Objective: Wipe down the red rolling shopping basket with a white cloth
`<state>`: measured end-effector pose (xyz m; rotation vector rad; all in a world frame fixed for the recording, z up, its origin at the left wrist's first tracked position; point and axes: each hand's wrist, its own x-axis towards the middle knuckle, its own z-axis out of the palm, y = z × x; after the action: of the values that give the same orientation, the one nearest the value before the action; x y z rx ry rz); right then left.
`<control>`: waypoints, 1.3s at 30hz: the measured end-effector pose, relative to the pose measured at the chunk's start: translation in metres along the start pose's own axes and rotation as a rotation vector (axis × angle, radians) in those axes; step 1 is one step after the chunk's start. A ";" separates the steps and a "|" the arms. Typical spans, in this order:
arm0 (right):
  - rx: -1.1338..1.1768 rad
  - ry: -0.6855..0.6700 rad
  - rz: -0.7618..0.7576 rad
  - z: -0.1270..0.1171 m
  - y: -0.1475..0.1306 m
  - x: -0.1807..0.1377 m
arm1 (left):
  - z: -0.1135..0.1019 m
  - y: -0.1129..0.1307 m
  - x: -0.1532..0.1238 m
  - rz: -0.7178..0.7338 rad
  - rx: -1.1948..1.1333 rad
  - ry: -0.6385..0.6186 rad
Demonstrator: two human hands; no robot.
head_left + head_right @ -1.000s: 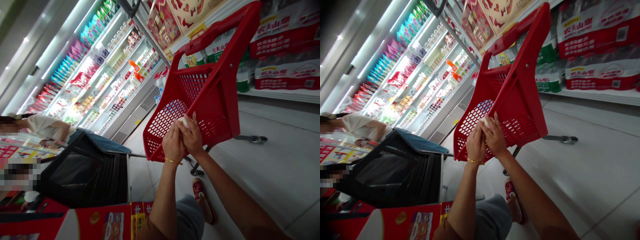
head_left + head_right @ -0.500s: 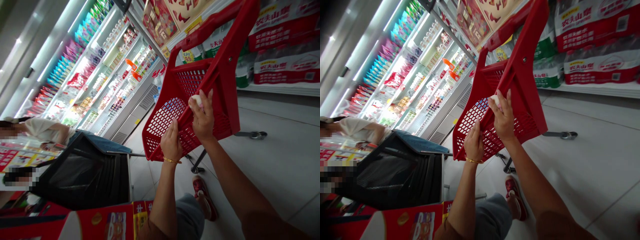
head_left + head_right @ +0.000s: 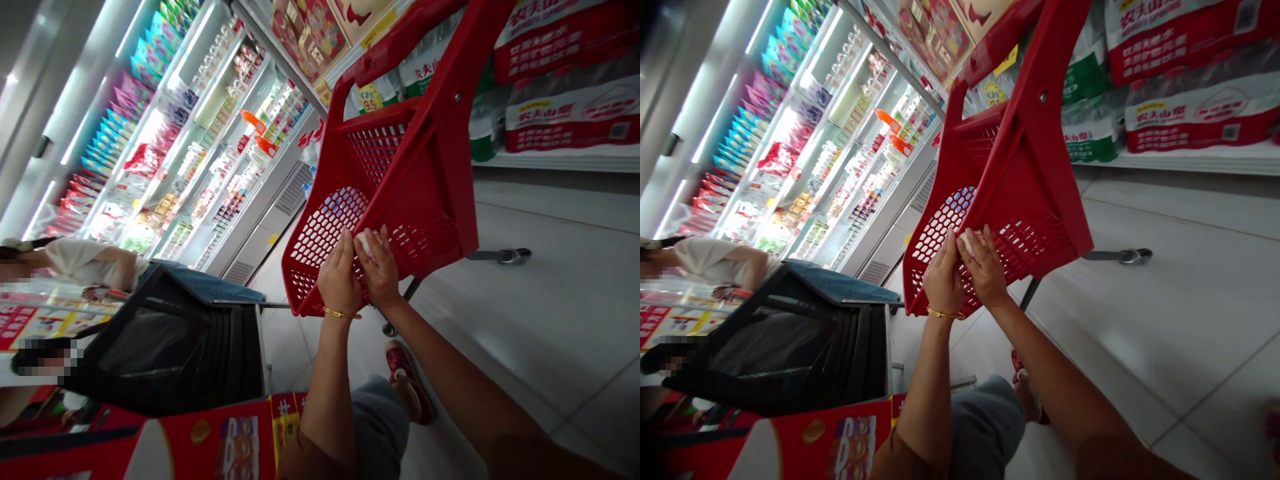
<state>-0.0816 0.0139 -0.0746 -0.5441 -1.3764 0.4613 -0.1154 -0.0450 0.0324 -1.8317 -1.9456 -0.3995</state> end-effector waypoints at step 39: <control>-0.160 0.073 0.105 -0.007 0.014 0.031 | 0.007 0.002 -0.002 -0.012 0.061 0.077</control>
<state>-0.0698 0.0426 -0.0599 -0.7600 -1.3260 0.4147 -0.1137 -0.0433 0.0250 -1.7422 -1.8969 -0.4035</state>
